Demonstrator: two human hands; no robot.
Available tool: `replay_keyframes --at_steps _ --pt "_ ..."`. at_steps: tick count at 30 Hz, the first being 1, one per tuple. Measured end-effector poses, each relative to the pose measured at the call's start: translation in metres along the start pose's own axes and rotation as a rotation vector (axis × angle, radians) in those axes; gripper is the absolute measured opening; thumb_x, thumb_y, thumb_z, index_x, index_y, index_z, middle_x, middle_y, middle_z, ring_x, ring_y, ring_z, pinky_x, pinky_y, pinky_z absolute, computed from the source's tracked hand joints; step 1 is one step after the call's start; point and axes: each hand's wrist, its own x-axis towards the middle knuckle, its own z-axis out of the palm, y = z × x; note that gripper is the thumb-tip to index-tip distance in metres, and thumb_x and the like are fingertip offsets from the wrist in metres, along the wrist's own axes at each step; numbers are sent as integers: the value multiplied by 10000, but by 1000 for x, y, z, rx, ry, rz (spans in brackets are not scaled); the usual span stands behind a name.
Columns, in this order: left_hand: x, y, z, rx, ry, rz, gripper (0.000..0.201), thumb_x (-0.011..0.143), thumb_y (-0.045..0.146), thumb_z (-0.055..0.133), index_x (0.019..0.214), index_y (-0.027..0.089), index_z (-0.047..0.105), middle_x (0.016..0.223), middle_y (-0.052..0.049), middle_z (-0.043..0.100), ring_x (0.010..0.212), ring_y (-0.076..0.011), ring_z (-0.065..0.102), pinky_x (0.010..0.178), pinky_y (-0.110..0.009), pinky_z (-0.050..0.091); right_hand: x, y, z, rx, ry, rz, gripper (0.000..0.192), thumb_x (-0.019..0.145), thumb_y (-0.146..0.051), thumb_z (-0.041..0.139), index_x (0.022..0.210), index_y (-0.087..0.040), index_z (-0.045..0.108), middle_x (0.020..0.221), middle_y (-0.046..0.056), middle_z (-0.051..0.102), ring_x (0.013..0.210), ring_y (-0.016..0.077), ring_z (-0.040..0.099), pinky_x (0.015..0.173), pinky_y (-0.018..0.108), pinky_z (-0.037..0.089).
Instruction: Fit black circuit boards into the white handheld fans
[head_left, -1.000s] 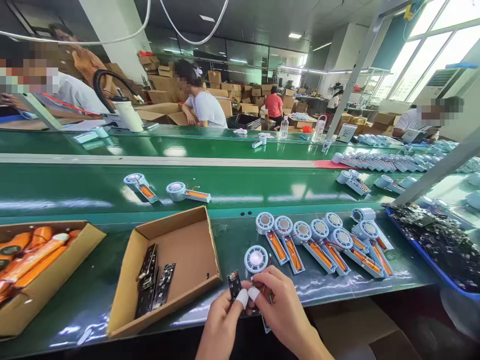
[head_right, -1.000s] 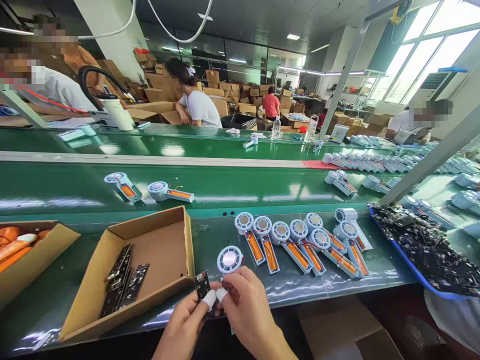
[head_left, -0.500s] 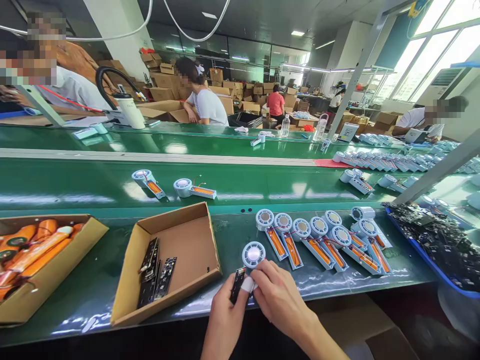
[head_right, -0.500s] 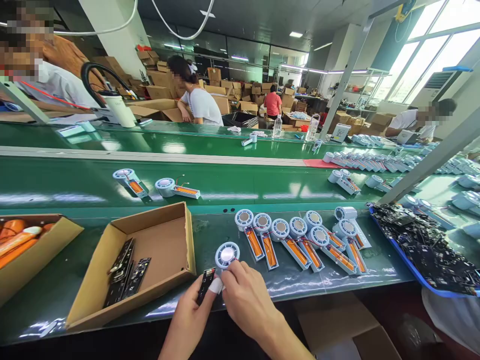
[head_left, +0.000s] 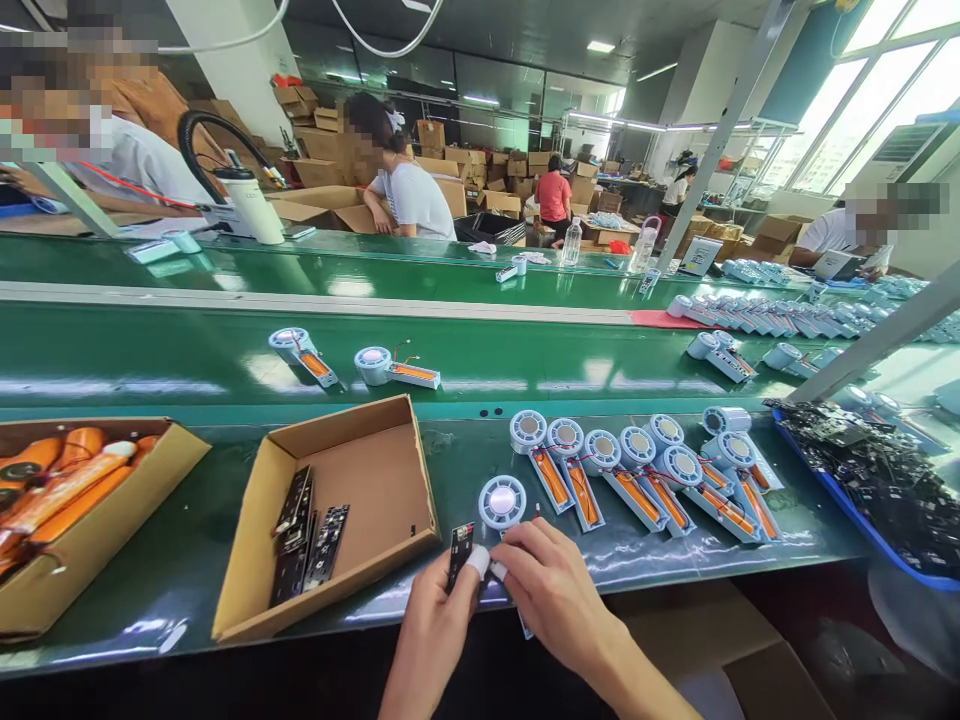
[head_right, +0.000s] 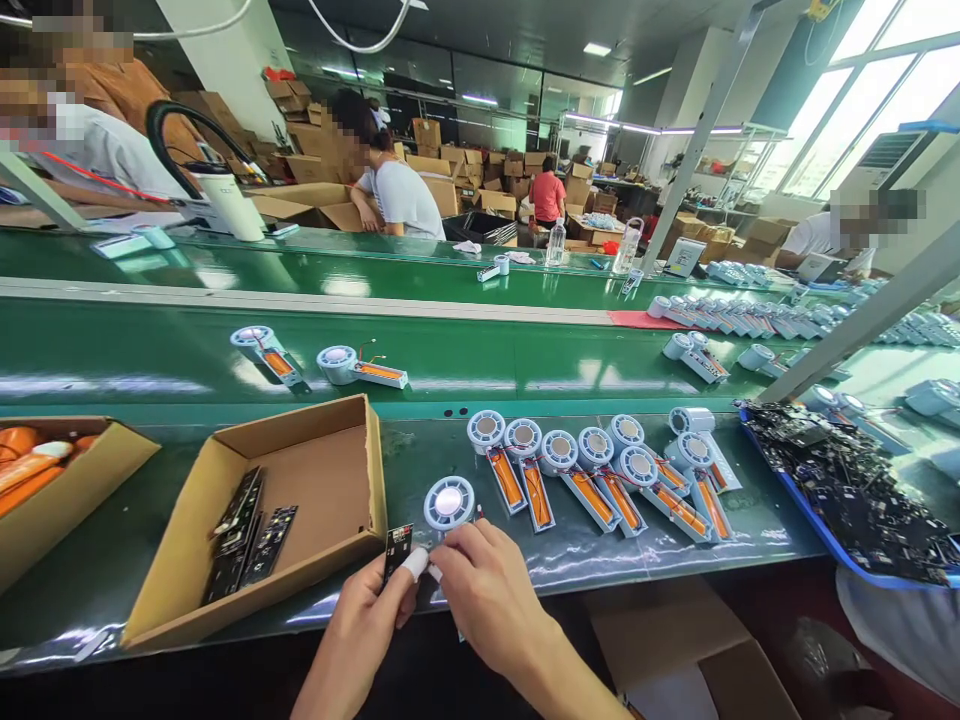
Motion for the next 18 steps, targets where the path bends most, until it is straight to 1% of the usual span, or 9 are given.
replay_keyframes --at_steps 1,3,5,7,10,13,16,18 --pt "-1 -3 -2 9 6 -2 459 746 652 612 668 200 589 523 64 407 495 -118 356 461 -236 309 1 1 0 3 7 -7 206 909 -34 535 981 -210 616 924 34 655 767 185 534 700 295 446" --pt "-4 -12 -5 26 58 8 472 771 649 605 843 189 682 601 20 553 531 -152 478 491 -252 400 3 2 -1 -4 23 -14 199 907 -39 529 974 -204 617 916 38 650 757 183 525 688 292 436" --pt "-7 -22 -7 60 130 33 513 796 637 592 1024 193 708 748 -39 682 630 -195 598 558 -277 484 6 3 -1 -37 44 -23 183 905 -44 514 942 -194 613 900 46 641 744 187 512 677 299 424" --pt "-9 -27 -8 119 152 71 530 811 625 582 1093 195 711 846 -77 737 716 -229 658 618 -302 531 8 3 1 -87 68 -41 183 896 -44 491 889 -189 601 855 48 624 722 194 494 666 310 412" --pt "-8 -22 -7 203 99 146 503 826 604 556 1043 184 731 869 -100 765 783 -265 689 707 -348 565 12 3 4 -138 82 -51 186 872 -39 477 840 -192 577 806 43 597 702 199 476 652 319 403" --pt "-5 -10 -4 220 63 213 480 855 567 500 998 171 731 872 -107 769 800 -275 699 766 -379 573 14 3 3 -141 54 -29 174 854 -33 508 865 -196 567 833 43 603 723 202 496 663 316 422" --pt "-1 0 1 201 83 279 405 857 505 506 957 178 722 868 -101 763 803 -267 706 768 -367 573 13 1 0 -132 13 -26 191 858 -17 536 924 -194 565 865 50 612 760 210 544 689 323 461" --pt "2 4 4 206 75 339 326 867 445 510 894 190 711 866 -92 751 804 -250 702 760 -344 566 12 2 -2 -132 2 -39 241 853 13 511 967 -193 566 881 57 620 771 219 572 697 333 488"
